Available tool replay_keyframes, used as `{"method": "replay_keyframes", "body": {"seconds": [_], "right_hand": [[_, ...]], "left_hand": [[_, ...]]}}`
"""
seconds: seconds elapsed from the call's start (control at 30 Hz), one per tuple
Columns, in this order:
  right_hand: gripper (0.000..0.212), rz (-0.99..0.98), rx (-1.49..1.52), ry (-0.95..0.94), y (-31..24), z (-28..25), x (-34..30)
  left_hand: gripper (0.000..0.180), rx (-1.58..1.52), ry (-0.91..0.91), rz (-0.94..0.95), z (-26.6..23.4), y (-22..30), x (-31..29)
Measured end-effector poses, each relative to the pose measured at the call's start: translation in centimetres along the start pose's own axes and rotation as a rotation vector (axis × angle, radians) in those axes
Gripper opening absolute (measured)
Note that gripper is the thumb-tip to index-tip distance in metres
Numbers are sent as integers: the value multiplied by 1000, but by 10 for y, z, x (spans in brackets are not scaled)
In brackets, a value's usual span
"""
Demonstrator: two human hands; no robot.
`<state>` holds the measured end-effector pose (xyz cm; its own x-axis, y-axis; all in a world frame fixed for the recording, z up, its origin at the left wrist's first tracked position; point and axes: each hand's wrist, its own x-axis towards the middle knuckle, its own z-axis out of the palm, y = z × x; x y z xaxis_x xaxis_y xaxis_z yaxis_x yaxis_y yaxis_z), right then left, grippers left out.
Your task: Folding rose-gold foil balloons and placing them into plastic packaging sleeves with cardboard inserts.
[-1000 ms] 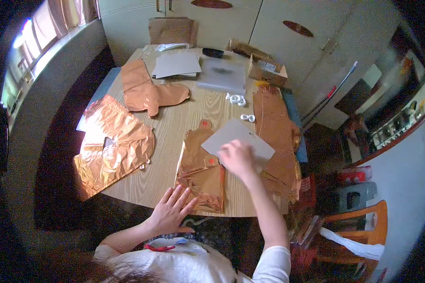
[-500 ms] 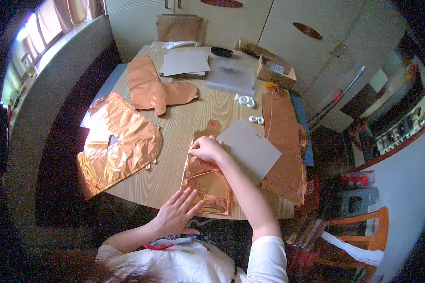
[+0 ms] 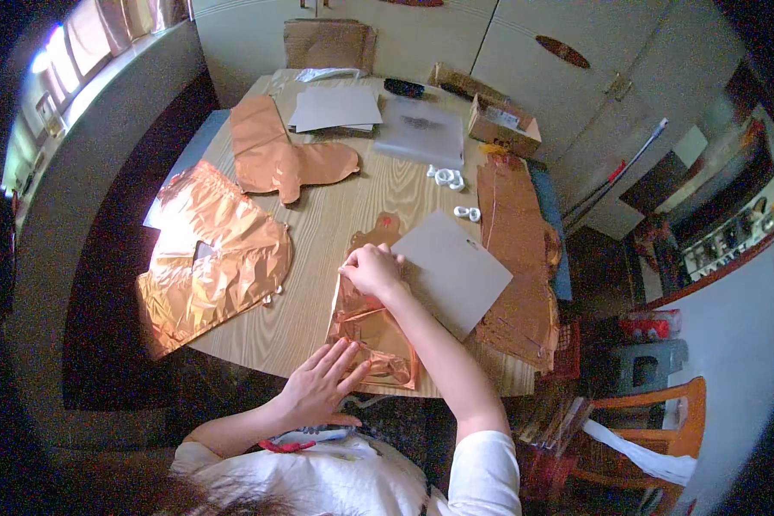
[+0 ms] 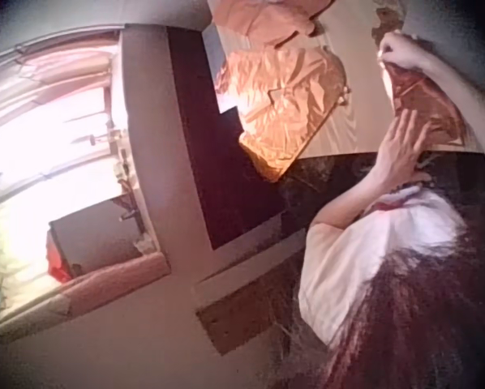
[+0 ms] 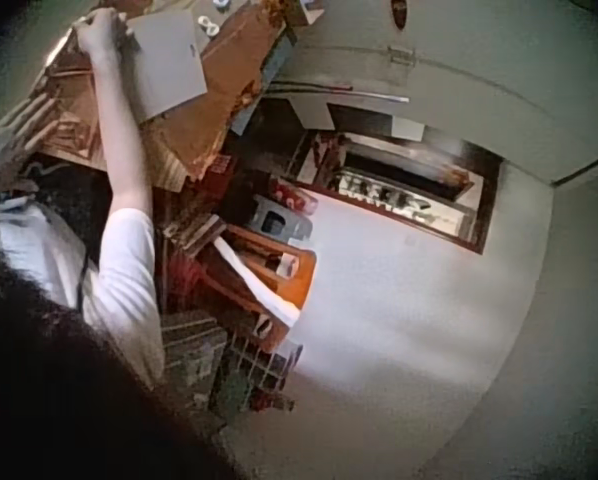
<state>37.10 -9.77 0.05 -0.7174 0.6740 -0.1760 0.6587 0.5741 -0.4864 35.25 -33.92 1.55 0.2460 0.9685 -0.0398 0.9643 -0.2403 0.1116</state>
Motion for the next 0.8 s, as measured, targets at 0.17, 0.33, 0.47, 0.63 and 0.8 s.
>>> {"method": "replay_keyframes", "body": {"seconds": [0.17,0.33,0.47,0.63,0.8], "right_hand": [[20,-16,15,70,1,9,-1],[20,-84,-38,166,-3,14,-6],[19,-126,-63,198,-6,16,-5],[21,-93,-42,173,-5,12,-8],[64,-149,-99,90,-14,-4,-28]], "left_hand": [[100,-2,-8,3,0,0,0],[101,-23,-4,-1,1,0,0],[101,-29,16,-2,2,0,-1],[100,-17,15,8,0,0,1],[100,-6,12,-9,-2,0,-1]]}}
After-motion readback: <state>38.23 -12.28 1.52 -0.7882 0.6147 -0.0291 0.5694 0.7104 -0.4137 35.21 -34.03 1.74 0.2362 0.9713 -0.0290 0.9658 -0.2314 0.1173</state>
